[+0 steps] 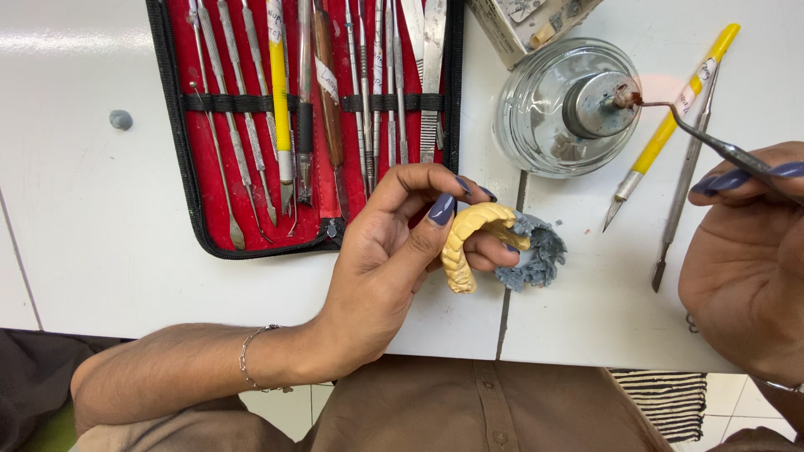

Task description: The person holds a yellow denture model in one hand and uses heated waxing instruments over an alcohol lamp to shape and build up blue wax on the teeth of the model, repeatedly warming the tool tip in the flame and carving the wax, turning the model to work different areas.

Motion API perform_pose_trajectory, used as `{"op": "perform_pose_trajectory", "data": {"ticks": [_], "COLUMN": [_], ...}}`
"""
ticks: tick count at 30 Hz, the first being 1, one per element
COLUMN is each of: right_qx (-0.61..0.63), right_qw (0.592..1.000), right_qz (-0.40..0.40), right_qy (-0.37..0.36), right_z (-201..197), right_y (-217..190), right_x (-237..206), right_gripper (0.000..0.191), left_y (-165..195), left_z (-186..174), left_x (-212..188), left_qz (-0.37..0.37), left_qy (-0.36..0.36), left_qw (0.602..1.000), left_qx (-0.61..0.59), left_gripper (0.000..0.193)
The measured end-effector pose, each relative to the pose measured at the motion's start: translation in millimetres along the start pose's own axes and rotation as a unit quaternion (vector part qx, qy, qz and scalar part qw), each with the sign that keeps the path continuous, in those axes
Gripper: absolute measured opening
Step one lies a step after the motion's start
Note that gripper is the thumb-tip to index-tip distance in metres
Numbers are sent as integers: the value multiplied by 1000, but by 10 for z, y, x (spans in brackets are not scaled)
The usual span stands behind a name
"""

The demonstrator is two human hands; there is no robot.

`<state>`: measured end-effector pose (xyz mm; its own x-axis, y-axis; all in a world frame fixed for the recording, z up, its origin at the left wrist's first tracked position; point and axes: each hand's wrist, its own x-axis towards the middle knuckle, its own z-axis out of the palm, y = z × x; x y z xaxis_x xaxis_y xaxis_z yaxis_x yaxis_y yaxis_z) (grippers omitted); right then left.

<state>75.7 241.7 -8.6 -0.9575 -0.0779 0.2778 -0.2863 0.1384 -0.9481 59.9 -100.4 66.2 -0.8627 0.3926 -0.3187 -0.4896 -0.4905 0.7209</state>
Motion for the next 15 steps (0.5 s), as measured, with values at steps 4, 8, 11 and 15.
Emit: {"op": "perform_pose_trajectory", "data": {"ticks": [4,8,11,15], "right_qx": [0,0,-2,-2], "right_qw": [1000,1000,1000,1000], "right_qz": [-2,-1,-3,-8], "right_qy": [1,1,0,-2], "right_z": [-5,-3,-5,-2], "right_y": [8,2,3,36], "right_x": [-3,-8,-22,-47], "right_gripper": [25,23,22,21], "left_y": [6,10,20,21], "left_z": [10,20,12,11], "left_x": [0,3,4,-11], "left_qz": [-5,-10,-15,3], "left_qy": [-3,-5,-7,-13], "left_qw": [1000,1000,1000,1000], "left_qx": [-1,-12,-2,3], "left_gripper": [26,26,27,27]}}
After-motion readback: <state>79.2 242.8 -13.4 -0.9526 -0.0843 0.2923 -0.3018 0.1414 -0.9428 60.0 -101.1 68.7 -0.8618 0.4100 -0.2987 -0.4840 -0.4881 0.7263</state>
